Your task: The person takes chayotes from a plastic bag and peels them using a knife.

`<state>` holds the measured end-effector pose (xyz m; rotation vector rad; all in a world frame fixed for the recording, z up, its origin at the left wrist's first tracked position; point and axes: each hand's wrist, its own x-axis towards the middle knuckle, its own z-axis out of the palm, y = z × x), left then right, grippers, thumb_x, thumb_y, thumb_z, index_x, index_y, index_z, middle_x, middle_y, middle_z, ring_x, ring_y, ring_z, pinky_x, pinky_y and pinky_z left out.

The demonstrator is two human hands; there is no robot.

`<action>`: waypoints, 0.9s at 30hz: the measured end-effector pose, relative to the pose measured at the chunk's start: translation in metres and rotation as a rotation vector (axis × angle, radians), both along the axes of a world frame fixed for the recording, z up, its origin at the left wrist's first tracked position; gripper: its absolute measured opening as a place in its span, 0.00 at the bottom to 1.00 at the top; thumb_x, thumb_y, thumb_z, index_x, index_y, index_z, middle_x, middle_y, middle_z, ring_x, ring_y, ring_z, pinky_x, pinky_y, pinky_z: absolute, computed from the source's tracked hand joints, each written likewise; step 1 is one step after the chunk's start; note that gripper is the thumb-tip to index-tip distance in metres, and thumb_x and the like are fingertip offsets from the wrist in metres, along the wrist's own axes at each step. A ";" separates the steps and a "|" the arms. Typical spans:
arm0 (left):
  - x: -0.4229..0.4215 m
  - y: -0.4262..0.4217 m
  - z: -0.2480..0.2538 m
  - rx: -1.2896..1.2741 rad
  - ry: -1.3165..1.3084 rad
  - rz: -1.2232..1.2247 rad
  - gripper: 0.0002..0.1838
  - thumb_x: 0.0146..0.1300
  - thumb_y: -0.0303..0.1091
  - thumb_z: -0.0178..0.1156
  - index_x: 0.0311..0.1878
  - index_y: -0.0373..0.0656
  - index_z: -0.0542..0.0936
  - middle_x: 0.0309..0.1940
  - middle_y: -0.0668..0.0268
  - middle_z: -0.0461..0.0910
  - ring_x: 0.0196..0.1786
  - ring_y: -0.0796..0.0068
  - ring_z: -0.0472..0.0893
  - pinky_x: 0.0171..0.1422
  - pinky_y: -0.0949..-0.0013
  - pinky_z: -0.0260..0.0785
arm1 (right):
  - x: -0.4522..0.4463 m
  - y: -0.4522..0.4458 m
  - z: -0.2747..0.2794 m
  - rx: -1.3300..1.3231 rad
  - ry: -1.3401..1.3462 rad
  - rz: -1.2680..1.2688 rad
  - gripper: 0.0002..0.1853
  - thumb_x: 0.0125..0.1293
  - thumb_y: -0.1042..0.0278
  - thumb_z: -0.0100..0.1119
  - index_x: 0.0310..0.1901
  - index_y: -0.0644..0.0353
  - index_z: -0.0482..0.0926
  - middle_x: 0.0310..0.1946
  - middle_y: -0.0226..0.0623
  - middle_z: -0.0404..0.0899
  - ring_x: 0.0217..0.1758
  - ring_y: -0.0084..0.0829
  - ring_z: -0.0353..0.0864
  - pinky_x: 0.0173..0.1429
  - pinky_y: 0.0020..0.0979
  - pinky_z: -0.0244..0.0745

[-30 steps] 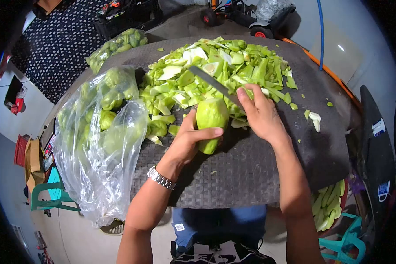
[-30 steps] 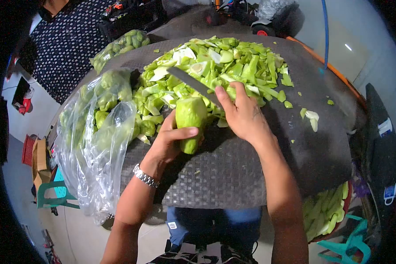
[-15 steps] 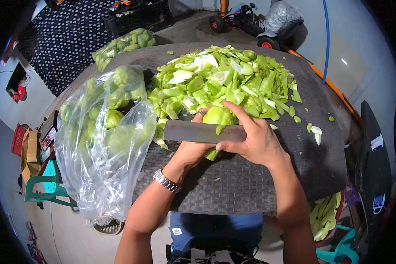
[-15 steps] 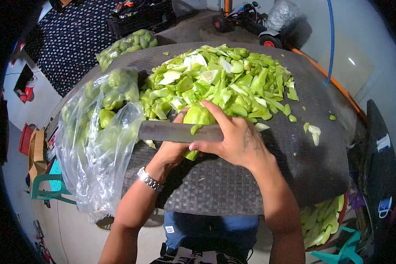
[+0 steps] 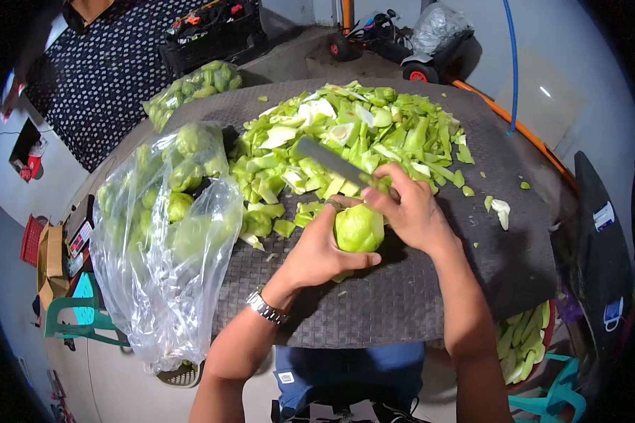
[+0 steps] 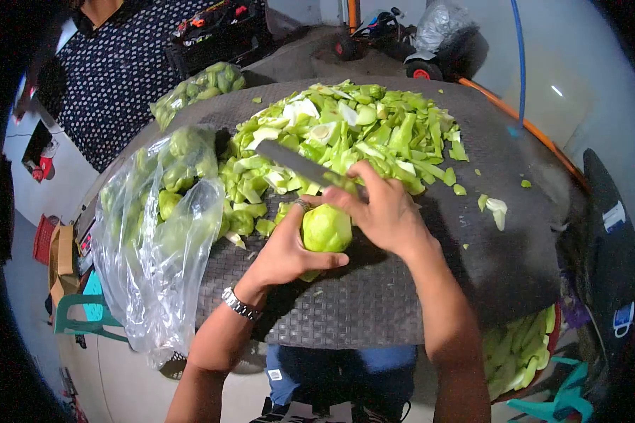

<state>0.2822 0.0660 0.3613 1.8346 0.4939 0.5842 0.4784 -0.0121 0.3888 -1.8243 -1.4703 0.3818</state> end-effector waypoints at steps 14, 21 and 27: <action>0.001 0.029 0.003 -1.067 -0.555 0.282 0.30 0.71 0.59 0.61 0.61 0.42 0.78 0.50 0.59 0.85 0.48 0.64 0.87 0.49 0.63 0.82 | 0.009 0.008 -0.003 -0.162 0.474 -0.326 0.27 0.80 0.42 0.53 0.54 0.64 0.76 0.30 0.48 0.83 0.35 0.44 0.85 0.45 0.44 0.77; -0.011 0.037 -0.001 -1.074 -0.542 0.147 0.31 0.72 0.62 0.59 0.61 0.43 0.77 0.50 0.58 0.86 0.43 0.62 0.88 0.32 0.66 0.81 | 0.007 0.011 -0.011 -0.049 0.547 -0.304 0.28 0.77 0.39 0.57 0.48 0.63 0.78 0.15 0.30 0.70 0.12 0.26 0.69 0.19 0.34 0.64; -0.018 0.052 -0.021 -1.217 -0.524 -0.052 0.35 0.72 0.73 0.50 0.57 0.47 0.79 0.43 0.60 0.85 0.28 0.68 0.80 0.22 0.73 0.67 | 0.012 0.008 -0.017 0.009 0.559 -0.324 0.26 0.78 0.41 0.57 0.47 0.64 0.79 0.16 0.31 0.71 0.11 0.25 0.67 0.17 0.32 0.62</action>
